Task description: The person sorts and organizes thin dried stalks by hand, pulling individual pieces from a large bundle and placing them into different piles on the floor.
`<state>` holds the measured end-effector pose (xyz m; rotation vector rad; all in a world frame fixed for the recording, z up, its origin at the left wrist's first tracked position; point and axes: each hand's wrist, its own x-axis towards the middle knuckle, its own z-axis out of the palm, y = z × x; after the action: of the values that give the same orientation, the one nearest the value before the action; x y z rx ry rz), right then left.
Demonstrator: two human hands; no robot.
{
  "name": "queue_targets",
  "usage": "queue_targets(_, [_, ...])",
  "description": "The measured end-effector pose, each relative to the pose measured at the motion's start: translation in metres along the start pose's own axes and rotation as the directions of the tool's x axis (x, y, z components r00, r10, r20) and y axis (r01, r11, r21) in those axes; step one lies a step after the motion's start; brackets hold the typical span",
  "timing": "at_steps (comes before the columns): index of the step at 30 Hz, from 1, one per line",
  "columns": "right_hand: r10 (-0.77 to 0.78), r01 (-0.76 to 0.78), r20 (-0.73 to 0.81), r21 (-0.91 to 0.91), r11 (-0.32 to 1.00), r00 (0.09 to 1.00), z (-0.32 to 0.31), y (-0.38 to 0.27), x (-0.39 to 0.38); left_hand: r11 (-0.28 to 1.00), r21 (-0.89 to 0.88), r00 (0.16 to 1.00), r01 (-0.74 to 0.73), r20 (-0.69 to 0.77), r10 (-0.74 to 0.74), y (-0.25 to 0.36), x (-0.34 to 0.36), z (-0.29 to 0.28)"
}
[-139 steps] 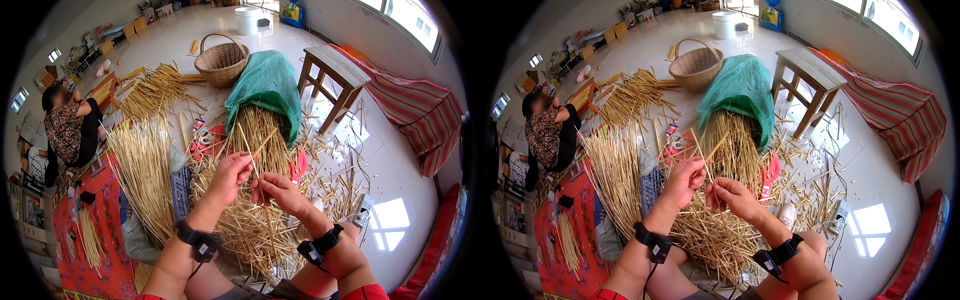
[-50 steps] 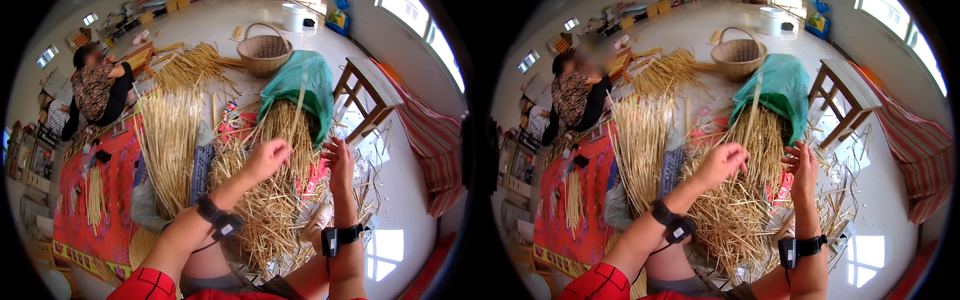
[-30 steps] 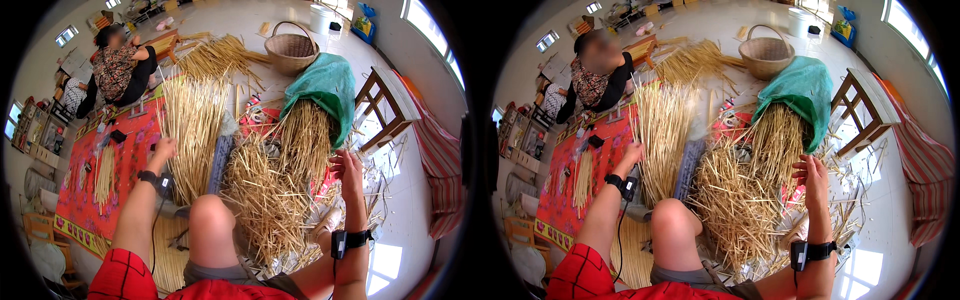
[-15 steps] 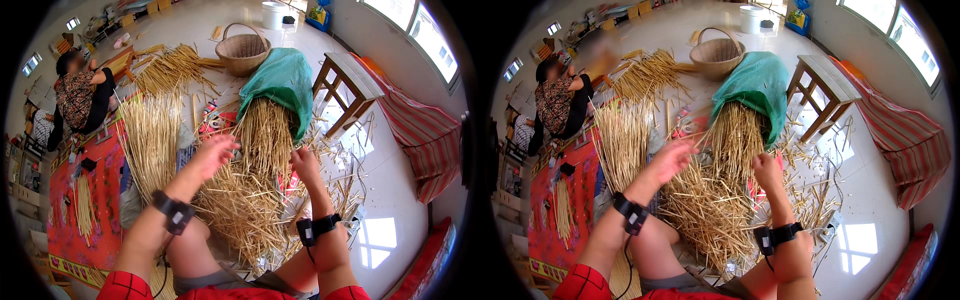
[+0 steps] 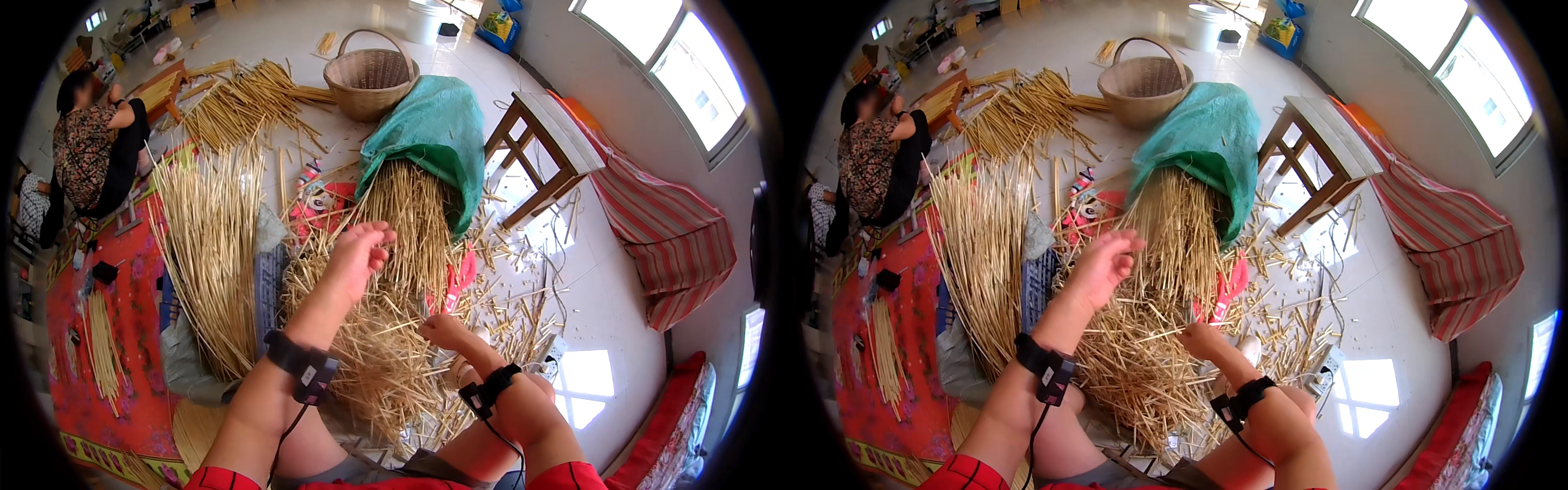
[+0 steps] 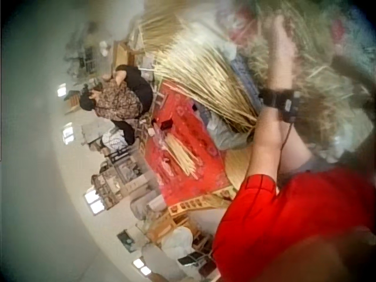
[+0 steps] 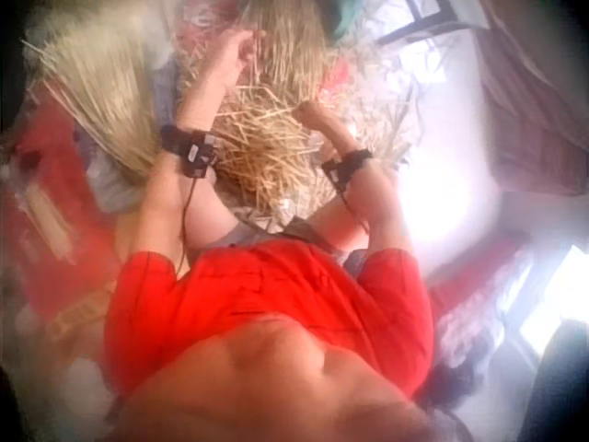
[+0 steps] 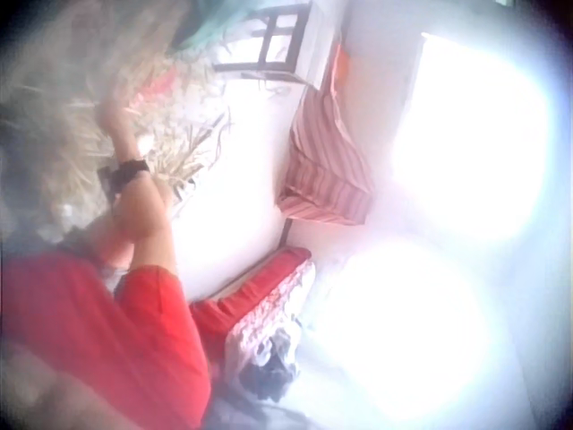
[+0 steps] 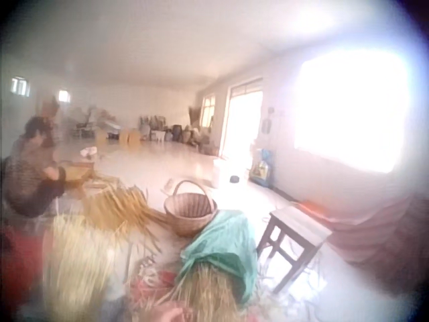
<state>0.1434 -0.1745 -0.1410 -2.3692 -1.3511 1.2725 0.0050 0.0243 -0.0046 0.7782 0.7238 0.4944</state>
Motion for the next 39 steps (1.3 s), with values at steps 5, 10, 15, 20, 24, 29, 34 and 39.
queue_targets(5, [0.150,-0.240,0.296,0.297,0.924,0.943,-0.031,0.004,0.016,0.987,-0.156,0.998,-0.030,-0.055,0.022,0.013,0.004,-0.017])
queue_targets(10, [0.101,-0.094,-0.122,0.068,0.993,0.987,-0.037,0.060,0.086,0.985,-0.163,0.997,-0.051,-0.070,0.040,0.024,-0.006,-0.002])
queue_targets(15, [0.284,-0.202,-0.366,0.246,0.948,0.886,0.022,0.152,0.153,0.989,-0.141,0.997,-0.052,-0.060,0.044,0.022,-0.009,0.001])
queue_targets(20, [0.272,-0.232,-0.442,0.143,0.962,0.855,0.068,0.176,0.169,0.994,-0.100,0.996,-0.054,-0.070,0.047,0.024,-0.010,0.000])
queue_targets(24, [0.384,-0.270,-0.213,0.421,0.866,0.898,0.079,0.185,0.163,0.996,-0.085,0.997,-0.040,-0.068,0.034,0.022,-0.011,0.001])
queue_targets(29, [0.476,-0.220,-0.149,0.741,0.634,0.867,0.071,0.135,0.166,0.996,-0.069,0.996,-0.056,-0.078,0.051,0.022,-0.011,-0.006])
queue_targets(34, [0.355,-0.123,-0.218,0.673,0.729,0.909,0.058,0.128,0.151,0.997,-0.071,0.998,-0.042,-0.043,0.039,0.023,-0.012,0.003])
queue_targets(39, [0.266,-0.096,-0.090,0.785,0.612,0.960,0.004,0.048,0.122,0.998,-0.040,0.996,-0.057,-0.071,0.055,0.025,-0.017,0.000])
